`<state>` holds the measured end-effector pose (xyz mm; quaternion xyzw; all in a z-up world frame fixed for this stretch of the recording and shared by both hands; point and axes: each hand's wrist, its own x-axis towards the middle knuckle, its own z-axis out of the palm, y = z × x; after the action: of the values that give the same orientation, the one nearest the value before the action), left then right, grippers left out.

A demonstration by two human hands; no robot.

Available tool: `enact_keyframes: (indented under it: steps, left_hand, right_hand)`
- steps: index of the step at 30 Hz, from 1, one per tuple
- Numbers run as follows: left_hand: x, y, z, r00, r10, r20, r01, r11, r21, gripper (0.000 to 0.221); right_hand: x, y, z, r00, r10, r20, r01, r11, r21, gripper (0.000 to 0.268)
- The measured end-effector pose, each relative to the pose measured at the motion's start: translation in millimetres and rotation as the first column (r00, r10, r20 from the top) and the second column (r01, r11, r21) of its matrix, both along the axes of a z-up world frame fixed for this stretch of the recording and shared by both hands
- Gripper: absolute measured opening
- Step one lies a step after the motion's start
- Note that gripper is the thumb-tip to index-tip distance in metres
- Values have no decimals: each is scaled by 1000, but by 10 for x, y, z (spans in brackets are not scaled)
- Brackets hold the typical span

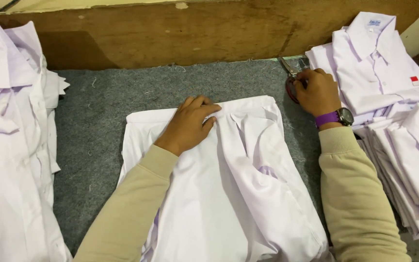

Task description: Trimming loose threads from white shirts with scissors and folding them for final inspection.

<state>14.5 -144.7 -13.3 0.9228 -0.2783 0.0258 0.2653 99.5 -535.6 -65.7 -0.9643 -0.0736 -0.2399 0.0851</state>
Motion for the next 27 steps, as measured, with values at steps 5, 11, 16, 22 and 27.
enact_keyframes:
  steps: [5,11,16,22,27]
  left_hand:
    - [-6,9,17,999,-12,-37,12,1000,-4,31]
    - [-23,-1,49,999,-2,-39,3,1000,16,29]
    - [-4,-5,15,999,7,-43,-6,1000,27,30]
    - [-109,77,312,992,-10,-122,13,1000,24,34]
    - [-166,621,758,984,92,-150,-103,992,-72,43]
  right_hand:
    - [-204,391,312,991,-59,-120,66,996,58,23]
    - [-255,481,263,981,-111,-158,104,993,-56,24]
    - [-157,394,145,986,-86,-139,83,996,-29,26]
    - [-63,250,29,978,-138,-155,144,989,22,35]
    - [-97,265,33,963,-183,-199,188,982,4,34]
